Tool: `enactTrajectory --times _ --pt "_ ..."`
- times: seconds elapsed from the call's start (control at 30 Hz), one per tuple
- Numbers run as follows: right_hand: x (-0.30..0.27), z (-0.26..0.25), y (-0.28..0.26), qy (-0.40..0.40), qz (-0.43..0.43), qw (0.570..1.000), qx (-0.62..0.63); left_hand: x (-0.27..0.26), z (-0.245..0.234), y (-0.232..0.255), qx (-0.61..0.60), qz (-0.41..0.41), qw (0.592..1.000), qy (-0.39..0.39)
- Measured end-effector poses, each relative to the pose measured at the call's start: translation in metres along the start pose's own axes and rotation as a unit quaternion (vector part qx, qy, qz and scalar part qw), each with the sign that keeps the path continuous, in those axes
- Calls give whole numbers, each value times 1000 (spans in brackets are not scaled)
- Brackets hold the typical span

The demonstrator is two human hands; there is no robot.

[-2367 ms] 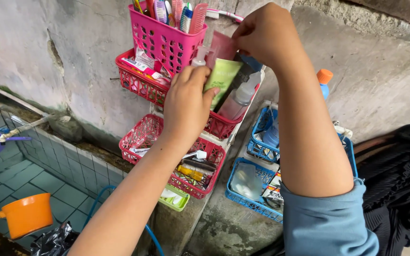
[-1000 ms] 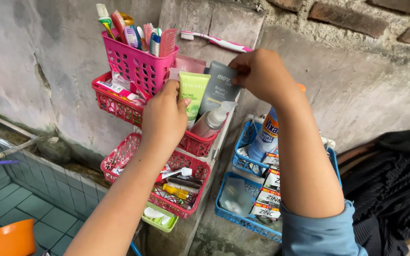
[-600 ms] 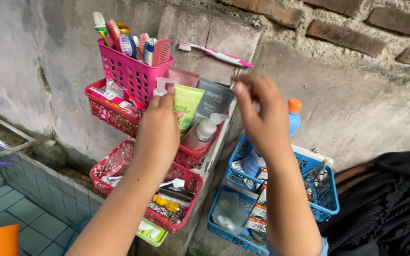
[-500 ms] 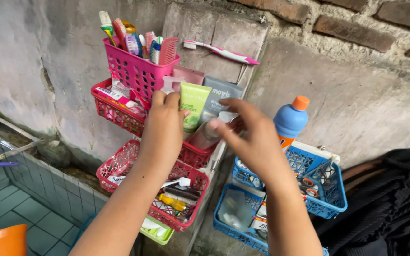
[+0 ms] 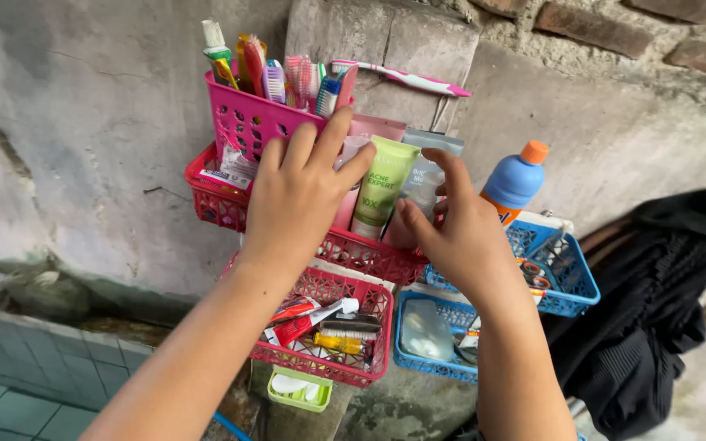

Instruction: Organize various toiletries and cleaning supplies on a set of bathroom shelves.

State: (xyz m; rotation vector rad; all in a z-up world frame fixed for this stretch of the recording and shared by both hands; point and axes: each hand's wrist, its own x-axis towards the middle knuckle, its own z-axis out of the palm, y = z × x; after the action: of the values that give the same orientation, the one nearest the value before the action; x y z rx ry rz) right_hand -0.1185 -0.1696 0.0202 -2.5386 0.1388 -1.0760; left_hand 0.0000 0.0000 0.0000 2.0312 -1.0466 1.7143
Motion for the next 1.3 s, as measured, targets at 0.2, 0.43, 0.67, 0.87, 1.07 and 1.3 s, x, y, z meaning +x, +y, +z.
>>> enactTrajectory --times 0.2,0.43,0.67,0.87,1.07,1.3 --pt "-2 13 -5 14 20 1000 5 15 9 -38 38 171 984 36" --pt "0 5 -10 7 0 1000 12 43 -3 -69 10 281 960 4" --pt "12 20 3 43 -46 998 3 64 -34 -73 -83 198 977 -9" --pt "16 28 -7 8 -19 989 148 67 -50 -66 -122 180 974 -57" --pt "22 29 -2 -4 -53 989 137 67 -77 -58 -191 168 959 -127" --pt "19 -6 23 43 -67 980 183 59 -51 -9 -221 156 962 -23"
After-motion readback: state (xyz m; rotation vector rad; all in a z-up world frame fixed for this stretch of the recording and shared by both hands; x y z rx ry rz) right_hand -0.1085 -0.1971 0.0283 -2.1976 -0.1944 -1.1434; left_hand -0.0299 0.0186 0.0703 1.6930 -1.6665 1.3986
